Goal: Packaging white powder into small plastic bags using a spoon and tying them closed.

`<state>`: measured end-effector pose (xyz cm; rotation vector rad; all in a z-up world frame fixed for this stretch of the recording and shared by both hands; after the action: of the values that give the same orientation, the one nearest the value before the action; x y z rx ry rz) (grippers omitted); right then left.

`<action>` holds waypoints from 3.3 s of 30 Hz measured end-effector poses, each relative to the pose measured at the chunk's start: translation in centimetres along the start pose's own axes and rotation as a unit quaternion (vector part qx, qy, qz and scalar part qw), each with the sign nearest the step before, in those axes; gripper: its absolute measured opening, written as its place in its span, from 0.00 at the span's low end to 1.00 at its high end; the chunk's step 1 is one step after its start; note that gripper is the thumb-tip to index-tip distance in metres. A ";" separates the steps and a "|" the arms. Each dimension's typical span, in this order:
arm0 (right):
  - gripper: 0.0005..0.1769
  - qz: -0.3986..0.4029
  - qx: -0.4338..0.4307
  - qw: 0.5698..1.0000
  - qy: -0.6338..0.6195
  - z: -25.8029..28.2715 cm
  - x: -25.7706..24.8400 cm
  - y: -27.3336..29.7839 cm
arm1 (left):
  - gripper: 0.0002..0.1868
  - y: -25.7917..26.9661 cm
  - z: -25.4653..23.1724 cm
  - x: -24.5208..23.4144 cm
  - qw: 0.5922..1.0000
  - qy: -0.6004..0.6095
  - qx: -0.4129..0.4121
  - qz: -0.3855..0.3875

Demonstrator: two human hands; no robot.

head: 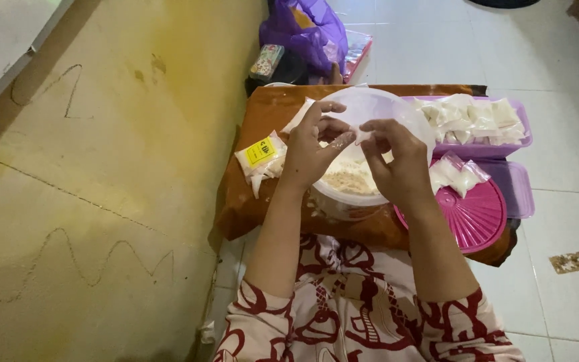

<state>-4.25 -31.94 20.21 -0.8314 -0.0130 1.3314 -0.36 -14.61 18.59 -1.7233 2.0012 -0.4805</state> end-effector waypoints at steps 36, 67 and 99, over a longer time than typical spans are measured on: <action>0.20 -0.035 0.017 0.998 -0.051 1.1 -0.6 1.8 | 0.45 2.0 -4.0 0.4 0.954 -0.262 0.122 0.081; 0.23 0.130 -0.028 0.991 -0.035 1.0 -1.0 1.7 | 0.24 2.2 -3.7 0.4 0.940 -0.308 -0.001 0.143; 0.63 0.010 0.043 0.995 -0.092 -2.3 -3.7 1.5 | 0.29 2.8 -4.4 0.3 0.960 -0.264 0.043 0.087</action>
<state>-5.51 -36.23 19.40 -0.6355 -0.0925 1.4147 -5.12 -14.55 20.74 -1.4165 1.6891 -0.0348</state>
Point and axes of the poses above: each hand's wrist, its own y-axis away from the middle knuckle, its own x-axis out of the palm, z = x × y, the point moved 1 cm from there along -y, towards the middle knuckle, and after that the axes turned 7 degrees about x, right-handed, at the moved point
